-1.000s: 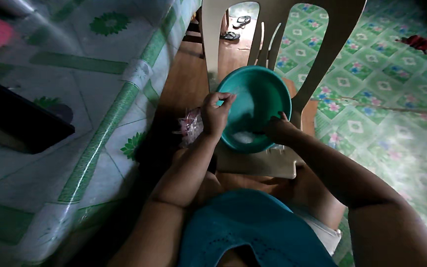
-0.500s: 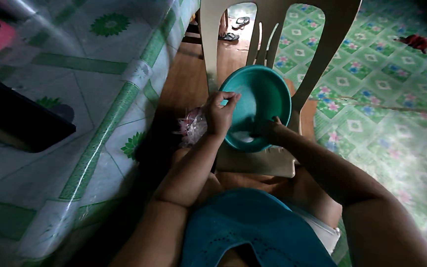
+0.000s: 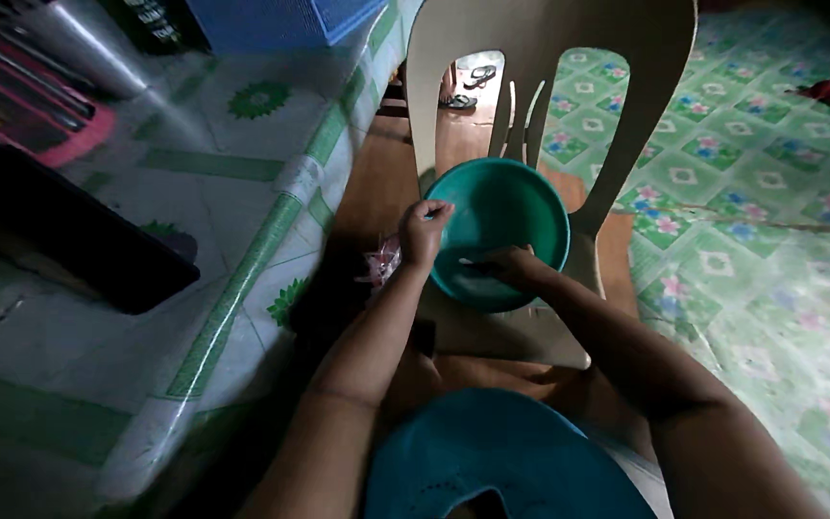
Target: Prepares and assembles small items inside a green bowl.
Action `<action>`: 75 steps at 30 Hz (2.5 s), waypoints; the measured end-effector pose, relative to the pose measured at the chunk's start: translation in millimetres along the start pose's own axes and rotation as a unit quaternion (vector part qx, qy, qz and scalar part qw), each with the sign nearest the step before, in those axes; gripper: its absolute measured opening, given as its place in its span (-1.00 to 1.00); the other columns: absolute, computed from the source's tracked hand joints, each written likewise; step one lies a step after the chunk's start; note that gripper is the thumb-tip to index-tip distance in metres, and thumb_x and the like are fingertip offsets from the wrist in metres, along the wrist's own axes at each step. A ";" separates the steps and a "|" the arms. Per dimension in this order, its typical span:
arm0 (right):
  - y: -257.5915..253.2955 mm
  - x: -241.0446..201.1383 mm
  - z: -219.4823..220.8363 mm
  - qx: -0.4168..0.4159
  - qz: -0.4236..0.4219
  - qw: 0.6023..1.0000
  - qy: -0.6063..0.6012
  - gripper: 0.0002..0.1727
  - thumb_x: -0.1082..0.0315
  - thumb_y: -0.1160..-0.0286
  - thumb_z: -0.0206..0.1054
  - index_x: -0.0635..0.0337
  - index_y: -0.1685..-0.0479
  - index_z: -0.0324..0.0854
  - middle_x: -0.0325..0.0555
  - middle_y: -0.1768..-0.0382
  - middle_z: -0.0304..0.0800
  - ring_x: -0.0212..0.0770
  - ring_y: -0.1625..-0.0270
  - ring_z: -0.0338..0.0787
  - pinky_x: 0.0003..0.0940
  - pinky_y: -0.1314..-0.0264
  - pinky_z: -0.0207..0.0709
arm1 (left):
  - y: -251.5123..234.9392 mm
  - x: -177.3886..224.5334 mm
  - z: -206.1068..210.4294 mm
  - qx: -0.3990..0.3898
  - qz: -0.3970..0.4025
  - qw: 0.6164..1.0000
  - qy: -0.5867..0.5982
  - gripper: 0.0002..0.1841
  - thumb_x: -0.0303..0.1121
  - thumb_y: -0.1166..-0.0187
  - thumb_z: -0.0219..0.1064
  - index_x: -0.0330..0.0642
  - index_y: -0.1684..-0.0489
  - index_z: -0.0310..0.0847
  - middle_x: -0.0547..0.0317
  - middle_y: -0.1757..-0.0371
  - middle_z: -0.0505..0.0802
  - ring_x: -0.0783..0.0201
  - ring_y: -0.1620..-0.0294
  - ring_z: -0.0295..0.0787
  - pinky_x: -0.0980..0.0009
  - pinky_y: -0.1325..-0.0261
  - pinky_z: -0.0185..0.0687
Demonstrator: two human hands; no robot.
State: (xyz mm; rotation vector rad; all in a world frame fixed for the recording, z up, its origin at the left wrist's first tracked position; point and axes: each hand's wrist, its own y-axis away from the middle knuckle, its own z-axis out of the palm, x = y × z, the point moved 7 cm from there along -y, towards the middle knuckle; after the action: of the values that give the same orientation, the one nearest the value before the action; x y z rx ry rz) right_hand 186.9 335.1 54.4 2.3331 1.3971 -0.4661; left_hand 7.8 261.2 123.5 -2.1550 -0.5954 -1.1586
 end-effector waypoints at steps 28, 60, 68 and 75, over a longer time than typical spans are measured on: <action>-2.8 8.0 -93.4 0.077 -0.031 0.988 0.127 -0.84 0.37 -0.52 0.42 0.02 0.04 0.87 -0.05 0.12 0.91 0.11 -0.13 0.82 0.48 -0.33 0.37 | 7.8 15.5 20.8 -0.116 0.145 0.950 -0.249 -0.78 -0.16 -0.60 0.41 -0.05 0.15 0.93 0.09 0.13 0.94 0.06 -0.10 0.84 -0.07 -0.43 0.53; 4.0 -87.9 -139.1 0.158 -0.080 0.984 -0.015 -0.70 0.50 -0.66 0.23 0.34 -0.30 0.62 0.23 -0.18 0.74 0.15 -0.20 0.78 0.10 -0.34 0.61 | 21.9 36.5 28.1 -0.206 0.094 0.974 0.018 -0.51 -0.22 -0.61 0.43 -0.14 -0.50 0.61 -0.04 -0.38 0.77 0.07 -0.47 0.62 0.05 -0.56 0.45; 30.0 -100.8 -181.4 0.141 -0.134 0.981 -0.012 -0.72 0.51 -0.71 0.17 0.31 -0.30 0.57 0.14 -0.09 0.75 0.02 -0.11 0.79 0.05 -0.26 0.64 | 42.3 32.1 23.2 -0.329 0.055 0.943 0.000 -0.74 -0.24 -0.72 0.33 -0.22 -0.04 0.84 0.07 -0.11 0.90 0.20 -0.13 0.81 0.09 -0.30 0.66; 55.5 -119.3 -193.2 0.229 -0.181 0.955 0.054 -0.73 0.54 -0.65 0.20 0.32 -0.26 0.56 0.15 -0.03 0.75 0.03 0.00 0.82 0.01 -0.14 0.70 | 28.9 37.4 29.7 -0.264 0.083 0.961 0.019 -0.65 -0.24 -0.61 0.45 -0.28 -0.22 0.73 0.00 -0.27 0.84 0.17 -0.34 0.75 0.10 -0.48 0.57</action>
State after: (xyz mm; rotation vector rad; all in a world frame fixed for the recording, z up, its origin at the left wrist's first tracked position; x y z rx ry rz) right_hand 199.1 312.9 286.8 2.4758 1.9589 -0.8583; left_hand 62.5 265.0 133.8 -2.5520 -0.0807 -1.3745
